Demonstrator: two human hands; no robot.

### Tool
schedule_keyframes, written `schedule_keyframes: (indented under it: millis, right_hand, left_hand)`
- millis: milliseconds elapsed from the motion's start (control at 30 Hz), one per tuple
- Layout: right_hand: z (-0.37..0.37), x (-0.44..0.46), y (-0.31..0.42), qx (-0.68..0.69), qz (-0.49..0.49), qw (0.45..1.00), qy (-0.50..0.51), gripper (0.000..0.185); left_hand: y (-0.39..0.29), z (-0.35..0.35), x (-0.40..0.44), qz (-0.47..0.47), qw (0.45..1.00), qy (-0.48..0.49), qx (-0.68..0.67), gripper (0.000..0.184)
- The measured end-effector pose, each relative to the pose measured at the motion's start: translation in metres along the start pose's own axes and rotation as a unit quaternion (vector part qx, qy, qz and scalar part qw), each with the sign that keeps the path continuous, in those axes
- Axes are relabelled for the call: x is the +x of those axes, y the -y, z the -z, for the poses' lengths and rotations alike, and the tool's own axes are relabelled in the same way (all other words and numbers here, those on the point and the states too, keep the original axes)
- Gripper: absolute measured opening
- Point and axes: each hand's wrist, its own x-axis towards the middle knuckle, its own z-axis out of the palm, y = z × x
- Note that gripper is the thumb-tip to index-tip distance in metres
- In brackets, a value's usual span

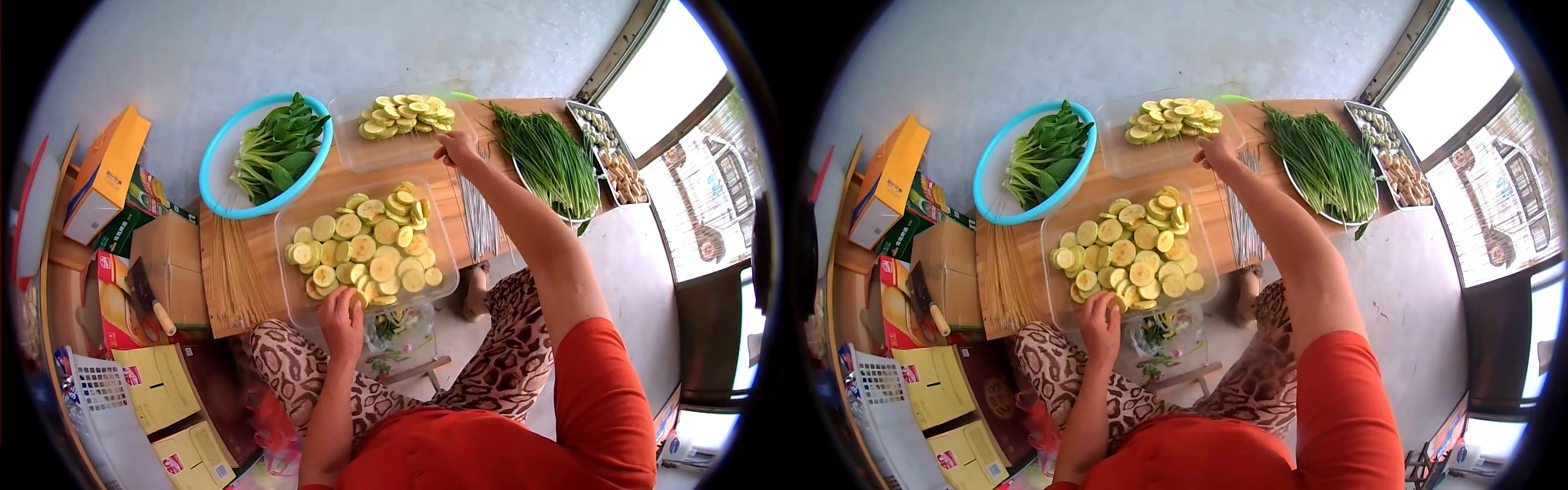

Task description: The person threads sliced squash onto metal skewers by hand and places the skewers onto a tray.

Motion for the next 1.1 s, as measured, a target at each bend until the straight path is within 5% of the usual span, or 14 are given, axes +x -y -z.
schedule_keyframes:
  millis: [233,467,533,1100]
  right_hand:
    - [0.062,-0.044,-0.023,-0.249,0.079,0.959,-0.107,0.026]
    - [0.088,-0.099,-0.098,-0.531,-0.076,0.843,-0.038,0.033]
    - [0.080,-0.110,-0.110,-0.560,-0.071,0.823,-0.064,0.044]
    - [0.074,-0.116,-0.124,-0.518,-0.049,0.849,-0.097,0.029]
  left_hand:
    - [-0.001,-0.004,-0.007,-0.005,0.999,-0.038,-0.029,0.027]
    - [-0.016,-0.002,-0.016,-0.050,0.997,-0.027,-0.047,0.026]
    - [-0.018,-0.001,-0.018,-0.065,0.997,-0.027,-0.036,0.026]
    - [-0.020,-0.005,-0.023,-0.091,0.996,-0.007,-0.021,0.023]
